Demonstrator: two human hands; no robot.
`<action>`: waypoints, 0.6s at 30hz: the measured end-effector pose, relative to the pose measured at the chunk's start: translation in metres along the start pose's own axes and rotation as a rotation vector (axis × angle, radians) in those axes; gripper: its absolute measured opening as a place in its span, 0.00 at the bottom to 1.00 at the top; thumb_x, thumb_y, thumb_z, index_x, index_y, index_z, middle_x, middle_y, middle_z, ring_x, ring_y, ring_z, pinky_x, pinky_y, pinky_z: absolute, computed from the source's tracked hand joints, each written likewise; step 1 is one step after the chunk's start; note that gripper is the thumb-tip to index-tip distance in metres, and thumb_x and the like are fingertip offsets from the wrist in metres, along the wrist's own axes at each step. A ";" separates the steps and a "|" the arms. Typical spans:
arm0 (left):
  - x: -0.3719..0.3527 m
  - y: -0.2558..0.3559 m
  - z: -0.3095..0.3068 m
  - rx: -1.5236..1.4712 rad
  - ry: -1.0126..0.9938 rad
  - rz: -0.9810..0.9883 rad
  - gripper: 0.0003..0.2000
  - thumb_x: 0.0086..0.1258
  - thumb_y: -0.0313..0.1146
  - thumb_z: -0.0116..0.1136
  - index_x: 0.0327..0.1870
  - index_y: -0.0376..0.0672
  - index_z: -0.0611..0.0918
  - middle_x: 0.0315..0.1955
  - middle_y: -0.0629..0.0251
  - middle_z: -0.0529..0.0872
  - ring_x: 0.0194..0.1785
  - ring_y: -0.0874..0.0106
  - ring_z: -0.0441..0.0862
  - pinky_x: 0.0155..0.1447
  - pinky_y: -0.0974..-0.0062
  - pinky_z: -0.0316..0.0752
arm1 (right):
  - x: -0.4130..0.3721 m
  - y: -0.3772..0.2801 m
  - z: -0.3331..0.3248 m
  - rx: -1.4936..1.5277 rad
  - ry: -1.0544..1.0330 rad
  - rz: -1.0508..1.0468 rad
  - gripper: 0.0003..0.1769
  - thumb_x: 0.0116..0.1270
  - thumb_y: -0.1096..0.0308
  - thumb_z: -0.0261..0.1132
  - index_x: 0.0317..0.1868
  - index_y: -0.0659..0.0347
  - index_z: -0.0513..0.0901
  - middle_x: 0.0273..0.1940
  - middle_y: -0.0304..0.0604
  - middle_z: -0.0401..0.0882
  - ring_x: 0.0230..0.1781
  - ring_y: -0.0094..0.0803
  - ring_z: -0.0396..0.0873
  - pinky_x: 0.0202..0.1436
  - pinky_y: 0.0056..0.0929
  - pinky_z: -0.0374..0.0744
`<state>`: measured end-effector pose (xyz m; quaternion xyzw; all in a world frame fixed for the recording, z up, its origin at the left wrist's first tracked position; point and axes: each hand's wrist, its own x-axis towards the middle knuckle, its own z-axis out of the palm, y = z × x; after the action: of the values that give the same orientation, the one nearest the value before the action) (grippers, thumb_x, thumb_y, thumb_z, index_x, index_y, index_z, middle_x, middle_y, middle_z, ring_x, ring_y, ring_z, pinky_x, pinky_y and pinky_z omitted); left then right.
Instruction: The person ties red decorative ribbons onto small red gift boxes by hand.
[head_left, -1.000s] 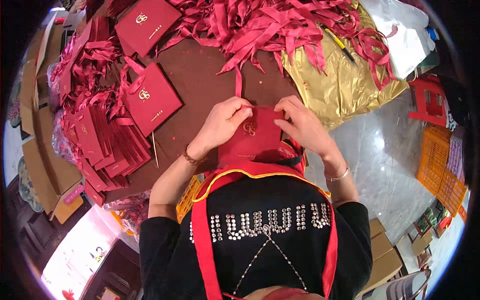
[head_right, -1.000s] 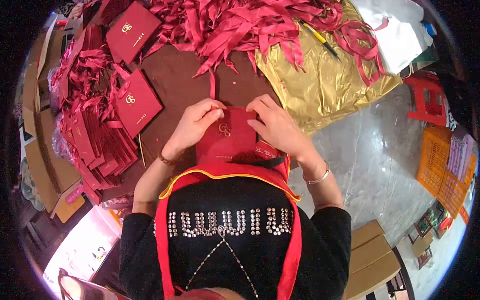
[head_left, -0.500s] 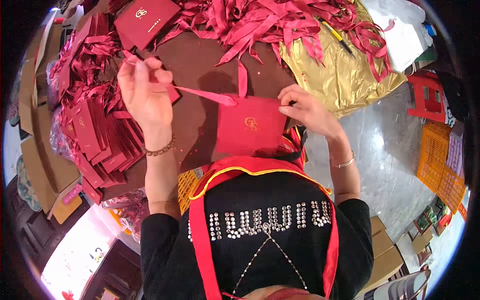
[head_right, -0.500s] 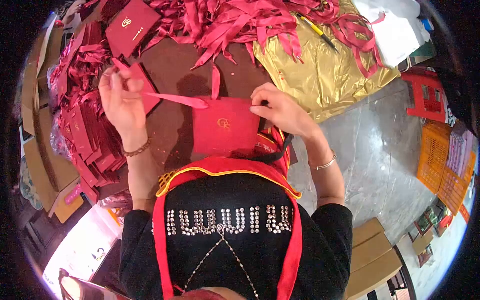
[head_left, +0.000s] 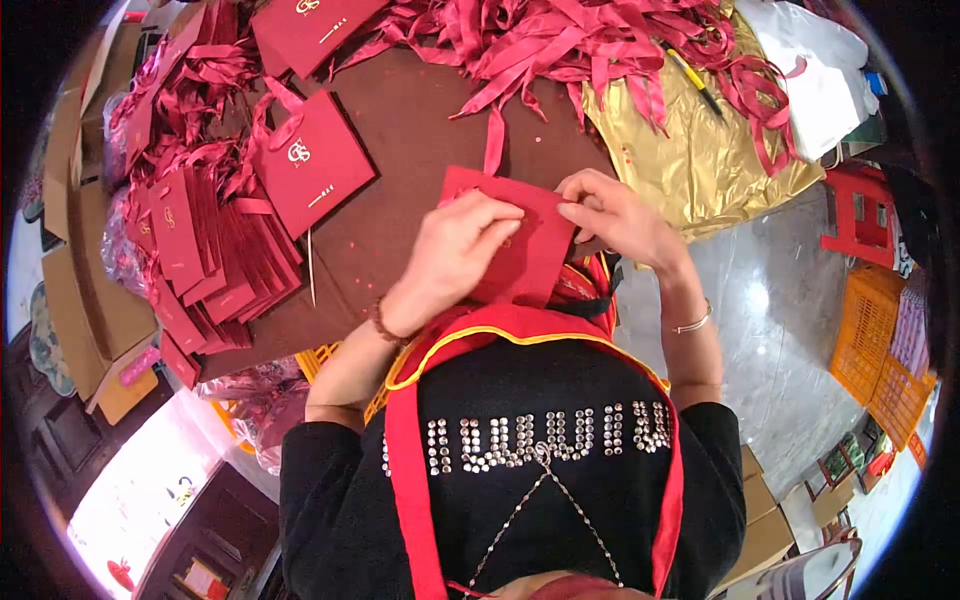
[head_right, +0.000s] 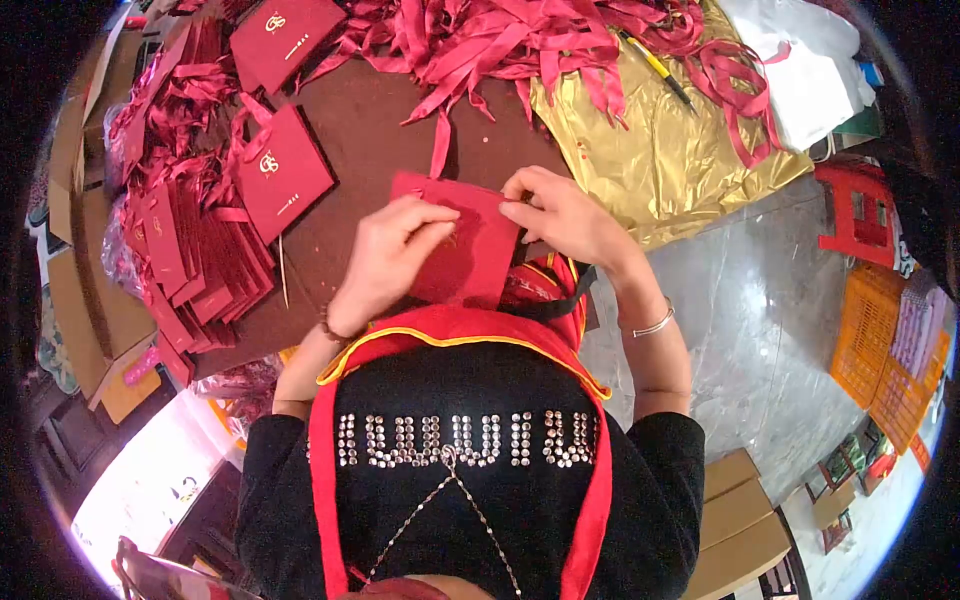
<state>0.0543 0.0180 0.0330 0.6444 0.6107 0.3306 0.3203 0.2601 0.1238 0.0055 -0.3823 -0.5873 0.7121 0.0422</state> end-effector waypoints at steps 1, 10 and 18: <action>0.000 0.000 0.009 -0.063 0.038 0.006 0.06 0.62 0.26 0.61 0.39 0.36 0.82 0.31 0.57 0.83 0.34 0.67 0.82 0.39 0.73 0.75 | 0.003 0.007 0.001 -0.093 0.012 -0.077 0.09 0.66 0.67 0.63 0.39 0.63 0.73 0.41 0.37 0.71 0.33 0.19 0.74 0.34 0.20 0.77; 0.004 -0.004 0.016 -0.045 0.096 -0.105 0.05 0.64 0.25 0.58 0.38 0.36 0.81 0.31 0.56 0.83 0.34 0.63 0.82 0.38 0.70 0.75 | 0.003 -0.011 0.006 -0.336 0.079 -0.130 0.17 0.57 0.63 0.70 0.38 0.63 0.73 0.20 0.30 0.65 0.22 0.15 0.63 0.22 0.22 0.63; 0.008 -0.009 0.025 -0.088 0.123 -0.102 0.05 0.65 0.26 0.56 0.38 0.37 0.81 0.31 0.54 0.82 0.34 0.58 0.81 0.38 0.67 0.75 | 0.004 -0.009 0.010 -0.289 0.078 -0.083 0.21 0.58 0.63 0.70 0.50 0.65 0.79 0.21 0.32 0.70 0.21 0.16 0.65 0.23 0.21 0.65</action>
<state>0.0699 0.0263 0.0113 0.5761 0.6461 0.3794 0.3266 0.2481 0.1208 0.0114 -0.3870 -0.6968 0.6026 0.0389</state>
